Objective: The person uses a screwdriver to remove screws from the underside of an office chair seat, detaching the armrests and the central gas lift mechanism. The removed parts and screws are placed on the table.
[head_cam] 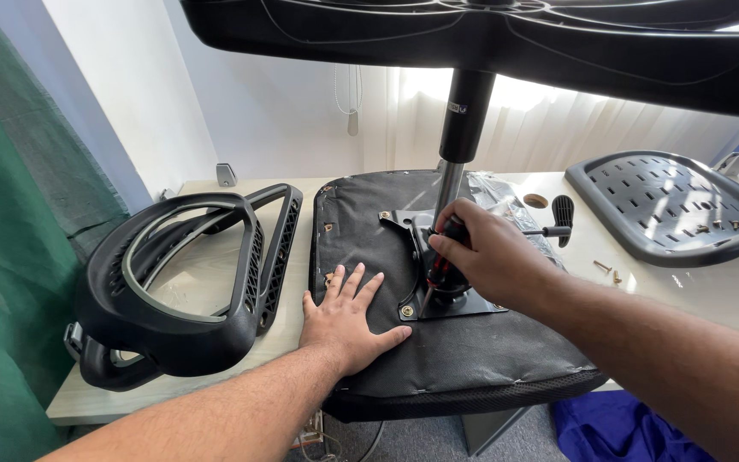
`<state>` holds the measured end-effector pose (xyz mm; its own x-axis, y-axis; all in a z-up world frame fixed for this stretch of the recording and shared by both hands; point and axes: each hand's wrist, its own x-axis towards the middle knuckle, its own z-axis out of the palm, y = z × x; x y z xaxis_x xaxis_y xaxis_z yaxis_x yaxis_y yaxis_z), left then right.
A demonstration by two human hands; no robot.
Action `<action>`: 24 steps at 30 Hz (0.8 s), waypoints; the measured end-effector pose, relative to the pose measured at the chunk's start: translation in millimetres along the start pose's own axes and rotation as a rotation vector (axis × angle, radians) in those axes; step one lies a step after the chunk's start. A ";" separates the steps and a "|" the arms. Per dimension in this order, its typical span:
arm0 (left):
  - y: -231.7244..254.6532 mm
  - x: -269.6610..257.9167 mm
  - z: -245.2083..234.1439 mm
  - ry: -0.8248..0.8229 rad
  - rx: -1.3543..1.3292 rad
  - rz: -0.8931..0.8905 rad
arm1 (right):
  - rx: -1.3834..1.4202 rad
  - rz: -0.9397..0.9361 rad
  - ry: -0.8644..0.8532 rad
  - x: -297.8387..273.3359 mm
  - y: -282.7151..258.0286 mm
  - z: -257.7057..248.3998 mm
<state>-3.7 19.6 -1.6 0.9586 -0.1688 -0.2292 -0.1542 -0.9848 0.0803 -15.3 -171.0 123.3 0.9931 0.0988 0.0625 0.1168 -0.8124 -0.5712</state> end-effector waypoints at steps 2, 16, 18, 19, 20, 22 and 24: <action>0.7 -0.5 -1.5 -0.006 -0.001 -0.005 | 0.009 -0.033 0.013 3.6 -3.7 3.2; 0.3 -5.8 -7.7 -0.036 -0.023 -0.002 | -0.018 -0.076 0.044 6.0 -11.2 13.9; 0.9 -5.5 -9.1 -0.043 -0.025 0.001 | -0.007 -0.060 0.037 4.0 -12.0 14.8; 1.2 -5.5 -9.5 -0.050 -0.024 -0.001 | -0.001 -0.052 0.034 3.1 -12.3 15.0; 1.4 -5.5 -9.9 -0.057 -0.022 -0.003 | 0.000 -0.049 0.029 2.4 -12.6 14.8; 1.2 -6.0 -10.3 -0.056 -0.026 -0.007 | 0.000 -0.043 0.016 2.7 -13.8 14.2; 1.9 -5.1 -11.2 -0.055 -0.023 -0.005 | 0.007 -0.026 -0.003 2.9 -14.2 13.1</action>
<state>-6.2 19.0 10.5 0.9446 -0.1667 -0.2828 -0.1434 -0.9845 0.1015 -14.1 -151.6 120.8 0.9897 0.1215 0.0752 0.1426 -0.8055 -0.5752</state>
